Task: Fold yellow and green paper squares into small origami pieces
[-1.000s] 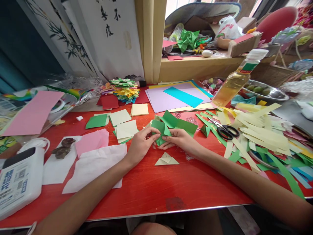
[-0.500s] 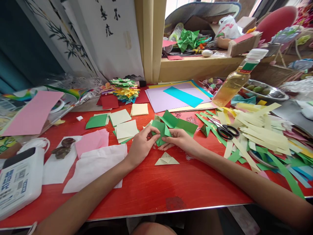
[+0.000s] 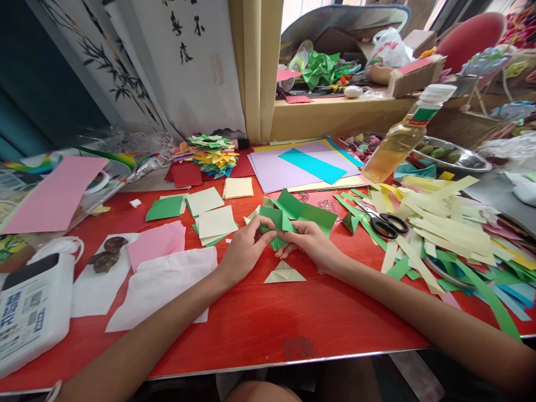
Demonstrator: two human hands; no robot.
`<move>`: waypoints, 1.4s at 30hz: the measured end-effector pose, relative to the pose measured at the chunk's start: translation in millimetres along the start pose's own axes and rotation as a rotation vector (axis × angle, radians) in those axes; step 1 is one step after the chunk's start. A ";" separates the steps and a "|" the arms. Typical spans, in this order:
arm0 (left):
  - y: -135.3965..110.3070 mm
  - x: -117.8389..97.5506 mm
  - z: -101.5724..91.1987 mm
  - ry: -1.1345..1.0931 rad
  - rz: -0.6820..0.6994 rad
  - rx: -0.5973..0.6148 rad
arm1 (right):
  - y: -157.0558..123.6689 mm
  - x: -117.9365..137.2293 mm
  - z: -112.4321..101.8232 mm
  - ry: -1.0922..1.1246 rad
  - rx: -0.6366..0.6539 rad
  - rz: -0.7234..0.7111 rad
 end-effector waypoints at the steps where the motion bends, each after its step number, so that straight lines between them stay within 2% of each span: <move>1: 0.1 -0.5 0.4 0.006 0.009 0.004 | -0.3 -0.1 -0.7 0.003 -0.017 -0.004; 7: 1.4 1.9 6.1 -0.003 0.036 0.054 | -3.9 2.9 0.0 -0.075 -0.073 -0.005; 10: 2.1 3.0 11.5 -0.039 0.054 0.102 | -6.4 4.0 -4.6 -0.043 -0.131 -0.004; 13: 2.6 2.5 16.6 -0.117 0.089 0.147 | -8.1 5.7 -12.1 0.004 -0.206 -0.028; 15: 3.1 4.4 15.4 -0.199 0.085 0.125 | -7.9 5.7 -14.3 -0.002 -0.223 -0.035; 19: 3.2 8.3 8.9 -0.294 0.037 0.045 | -5.3 5.6 -10.1 -0.069 -0.176 -0.039; 25: 3.6 7.7 10.4 -0.292 0.005 0.081 | -2.5 6.5 2.1 -0.078 -0.052 -0.002; 34: 6.7 17.2 8.6 -0.230 -0.051 0.068 | -0.9 4.0 -4.3 -0.164 -0.082 -0.078; 42: 7.7 19.9 11.0 -0.384 -0.057 0.107 | 2.6 -1.0 5.4 -0.180 0.048 -0.047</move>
Point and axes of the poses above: each hand's wrist, its own y-axis towards the middle knuckle, its own z-axis out of the palm, x = y × z, the point moved 8 cm from there along y, towards the middle knuckle, and after that the axes turned 12 degrees about x, right-handed, at the moved point
